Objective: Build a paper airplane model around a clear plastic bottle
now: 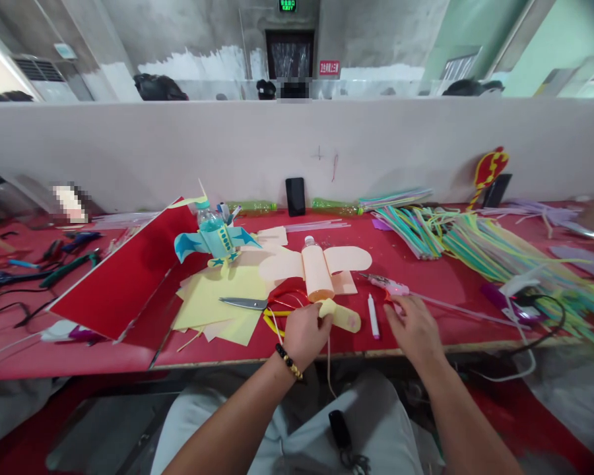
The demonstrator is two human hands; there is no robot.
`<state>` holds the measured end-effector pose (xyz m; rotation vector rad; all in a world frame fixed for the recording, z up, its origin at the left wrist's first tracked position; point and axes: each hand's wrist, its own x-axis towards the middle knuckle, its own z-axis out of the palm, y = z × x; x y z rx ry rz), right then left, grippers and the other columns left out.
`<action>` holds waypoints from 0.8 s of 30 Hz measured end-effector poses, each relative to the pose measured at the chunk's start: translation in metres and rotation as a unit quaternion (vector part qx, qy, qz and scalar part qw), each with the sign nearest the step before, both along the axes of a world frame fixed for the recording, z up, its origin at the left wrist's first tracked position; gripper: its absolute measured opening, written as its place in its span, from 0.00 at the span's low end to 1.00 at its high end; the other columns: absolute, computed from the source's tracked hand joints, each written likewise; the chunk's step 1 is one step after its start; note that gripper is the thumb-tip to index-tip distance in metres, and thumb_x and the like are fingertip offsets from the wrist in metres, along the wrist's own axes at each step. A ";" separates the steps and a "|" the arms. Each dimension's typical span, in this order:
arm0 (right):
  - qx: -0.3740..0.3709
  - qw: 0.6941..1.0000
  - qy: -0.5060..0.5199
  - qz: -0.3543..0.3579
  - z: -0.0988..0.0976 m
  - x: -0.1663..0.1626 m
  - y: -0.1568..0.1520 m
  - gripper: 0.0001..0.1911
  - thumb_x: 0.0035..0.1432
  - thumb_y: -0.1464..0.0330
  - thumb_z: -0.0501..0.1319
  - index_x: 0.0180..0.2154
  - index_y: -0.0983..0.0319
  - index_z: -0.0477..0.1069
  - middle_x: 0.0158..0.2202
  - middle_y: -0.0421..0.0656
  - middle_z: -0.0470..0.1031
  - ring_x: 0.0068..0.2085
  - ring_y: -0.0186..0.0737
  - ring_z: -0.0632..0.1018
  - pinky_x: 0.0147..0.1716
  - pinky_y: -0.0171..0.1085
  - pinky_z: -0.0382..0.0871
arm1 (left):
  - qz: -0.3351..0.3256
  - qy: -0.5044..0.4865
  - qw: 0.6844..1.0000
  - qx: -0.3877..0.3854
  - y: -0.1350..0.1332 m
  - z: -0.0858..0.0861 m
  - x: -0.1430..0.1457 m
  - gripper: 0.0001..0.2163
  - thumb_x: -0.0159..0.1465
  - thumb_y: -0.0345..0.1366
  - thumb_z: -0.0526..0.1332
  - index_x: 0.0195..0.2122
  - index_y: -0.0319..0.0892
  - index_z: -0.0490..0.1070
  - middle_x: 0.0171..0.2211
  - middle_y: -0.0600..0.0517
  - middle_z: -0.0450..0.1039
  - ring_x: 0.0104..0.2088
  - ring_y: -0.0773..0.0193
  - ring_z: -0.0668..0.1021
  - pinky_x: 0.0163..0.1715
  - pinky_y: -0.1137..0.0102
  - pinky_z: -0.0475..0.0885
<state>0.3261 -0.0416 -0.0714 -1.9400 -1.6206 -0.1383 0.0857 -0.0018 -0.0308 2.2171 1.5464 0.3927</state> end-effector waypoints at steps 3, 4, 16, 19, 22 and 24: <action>-0.057 0.995 -0.013 -0.078 0.000 0.013 0.006 0.17 0.56 0.57 0.56 0.39 0.63 0.70 0.40 0.53 0.74 0.42 0.52 0.74 0.40 0.46 0.69 | 0.029 -0.234 0.969 -0.066 -0.003 -0.012 -0.014 0.13 0.63 0.41 0.56 0.39 0.38 0.75 0.35 0.46 0.78 0.35 0.60 0.78 0.36 0.69 0.70; -0.073 0.993 -0.011 -0.094 0.000 0.016 0.009 0.18 0.54 0.56 0.57 0.39 0.63 0.70 0.39 0.53 0.74 0.41 0.53 0.75 0.38 0.47 0.69 | 0.034 -0.317 0.943 -0.092 -0.003 -0.016 -0.017 0.13 0.62 0.41 0.58 0.39 0.38 0.75 0.36 0.46 0.78 0.36 0.59 0.78 0.36 0.68 0.70; -0.177 0.964 0.117 -0.163 0.005 0.044 0.028 0.14 0.45 0.60 0.60 0.30 0.63 0.72 0.19 0.46 0.74 0.23 0.45 0.75 0.21 0.37 0.61 | 0.032 -0.699 0.609 -0.374 0.016 -0.024 -0.038 0.13 0.51 0.39 0.69 0.26 0.38 0.67 0.13 0.65 0.46 0.13 0.80 0.48 0.14 0.78 0.45; -0.135 0.968 0.146 -0.152 0.010 0.035 0.013 0.12 0.48 0.60 0.56 0.29 0.63 0.69 0.17 0.42 0.70 0.20 0.41 0.72 0.21 0.36 0.60 | 0.023 -0.702 0.581 -0.412 0.018 -0.027 -0.039 0.11 0.52 0.36 0.68 0.27 0.37 0.67 0.14 0.64 0.49 0.14 0.80 0.47 0.14 0.79 0.44; -0.074 0.976 0.153 -0.134 0.017 0.010 -0.008 0.12 0.49 0.58 0.57 0.29 0.61 0.67 0.19 0.38 0.67 0.22 0.38 0.68 0.22 0.35 0.60 | 0.023 -0.707 0.559 -0.432 0.019 -0.033 -0.039 0.10 0.53 0.34 0.67 0.26 0.36 0.67 0.16 0.62 0.54 0.14 0.81 0.47 0.14 0.80 0.45; 0.000 0.977 0.187 -0.106 0.022 -0.011 -0.022 0.12 0.50 0.59 0.58 0.31 0.62 0.67 0.21 0.37 0.65 0.23 0.35 0.66 0.23 0.34 0.60 | 0.022 -0.712 0.548 -0.438 0.020 -0.037 -0.039 0.09 0.53 0.34 0.67 0.26 0.36 0.67 0.17 0.62 0.56 0.14 0.81 0.48 0.14 0.80 0.46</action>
